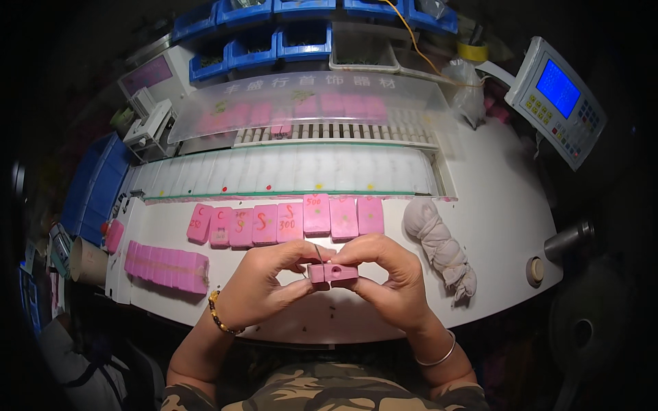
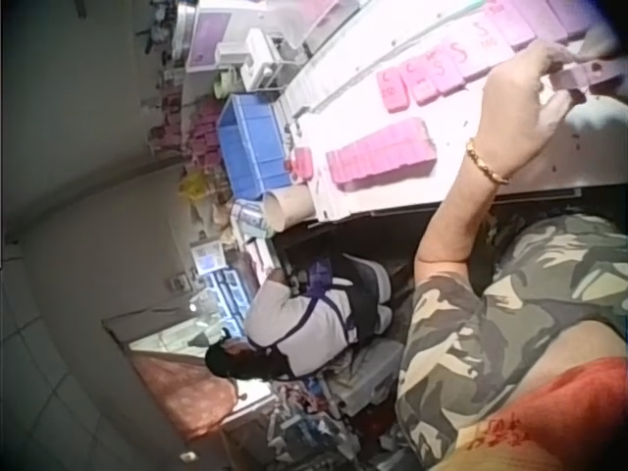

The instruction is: The person is assembling and preparing small jewelry components within rubber or silicone molds at a jewelry workshop station.

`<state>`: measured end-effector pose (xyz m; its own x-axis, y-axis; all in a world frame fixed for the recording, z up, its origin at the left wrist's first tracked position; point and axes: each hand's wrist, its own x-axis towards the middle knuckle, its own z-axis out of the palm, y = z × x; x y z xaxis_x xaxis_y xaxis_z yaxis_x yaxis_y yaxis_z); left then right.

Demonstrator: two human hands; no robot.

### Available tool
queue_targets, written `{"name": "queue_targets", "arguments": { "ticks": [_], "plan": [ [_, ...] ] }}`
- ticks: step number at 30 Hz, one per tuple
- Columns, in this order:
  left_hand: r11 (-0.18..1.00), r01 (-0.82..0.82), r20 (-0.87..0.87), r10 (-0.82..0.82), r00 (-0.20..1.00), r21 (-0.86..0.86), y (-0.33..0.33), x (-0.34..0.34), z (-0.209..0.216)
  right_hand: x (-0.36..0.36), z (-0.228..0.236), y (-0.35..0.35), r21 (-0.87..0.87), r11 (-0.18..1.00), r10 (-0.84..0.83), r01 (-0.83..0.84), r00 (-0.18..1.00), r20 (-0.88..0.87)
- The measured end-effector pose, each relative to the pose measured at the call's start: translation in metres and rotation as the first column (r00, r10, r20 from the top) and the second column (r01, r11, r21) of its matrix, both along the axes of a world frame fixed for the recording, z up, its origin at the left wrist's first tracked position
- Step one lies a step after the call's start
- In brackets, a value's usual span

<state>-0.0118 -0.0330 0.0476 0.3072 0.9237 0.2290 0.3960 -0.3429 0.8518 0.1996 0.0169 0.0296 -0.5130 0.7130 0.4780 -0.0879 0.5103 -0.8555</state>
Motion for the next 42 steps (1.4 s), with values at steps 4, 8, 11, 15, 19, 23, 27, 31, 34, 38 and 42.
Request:
{"name": "queue_targets", "arguments": {
  "ticks": [4,8,11,15,19,23,27,31,34,38,42],
  "plan": [
    [0.977,0.086,0.315,-0.021,0.949,-0.196,-0.002,-0.001,-0.011,0.005,-0.005,-0.001,-0.319,0.940,0.047,-0.118,0.974,-0.222],
    [0.990,-0.138,0.419,0.136,0.898,-0.025,-0.014,0.000,-0.035,-0.006,-0.004,-0.007,-0.514,0.837,-0.024,-0.188,0.926,-0.378],
    [0.946,-0.321,0.548,0.246,0.799,0.043,-0.017,0.009,-0.038,-0.013,-0.002,-0.007,-0.578,0.794,-0.073,-0.190,0.913,-0.401],
    [0.932,-0.350,0.815,0.276,0.509,-0.097,-0.018,0.011,-0.030,-0.017,-0.002,-0.008,-0.521,0.838,-0.044,-0.161,0.933,-0.358],
    [0.933,-0.292,0.792,0.339,0.508,-0.212,-0.017,0.006,-0.018,-0.019,0.001,-0.008,-0.582,0.792,-0.090,-0.187,0.906,-0.413],
    [0.918,-0.301,0.784,0.380,0.490,-0.256,-0.017,-0.008,-0.027,-0.019,0.007,-0.008,-0.554,0.794,-0.050,-0.250,0.882,-0.468],
    [0.974,-0.105,0.694,0.217,0.687,-0.201,-0.017,-0.015,-0.010,-0.020,0.008,-0.005,-0.598,0.763,0.008,-0.246,0.928,-0.372],
    [0.849,0.397,0.713,-0.034,0.700,-0.348,-0.013,-0.025,0.007,-0.021,0.006,0.001,-0.580,0.674,0.214,-0.457,0.873,-0.438],
    [0.807,0.433,0.722,-0.012,0.691,-0.402,-0.006,-0.031,0.010,-0.022,0.012,0.005,-0.641,0.597,0.255,-0.482,0.872,-0.418],
    [0.823,0.076,0.344,0.150,0.927,-0.563,0.025,-0.059,0.011,-0.033,0.008,0.019,-0.421,0.902,0.098,-0.095,0.995,-0.016],
    [0.778,-0.587,-0.007,0.601,0.799,-0.222,0.069,-0.160,-0.034,-0.036,0.008,0.028,-0.399,0.916,0.043,-0.038,0.999,0.004]
  ]
}}
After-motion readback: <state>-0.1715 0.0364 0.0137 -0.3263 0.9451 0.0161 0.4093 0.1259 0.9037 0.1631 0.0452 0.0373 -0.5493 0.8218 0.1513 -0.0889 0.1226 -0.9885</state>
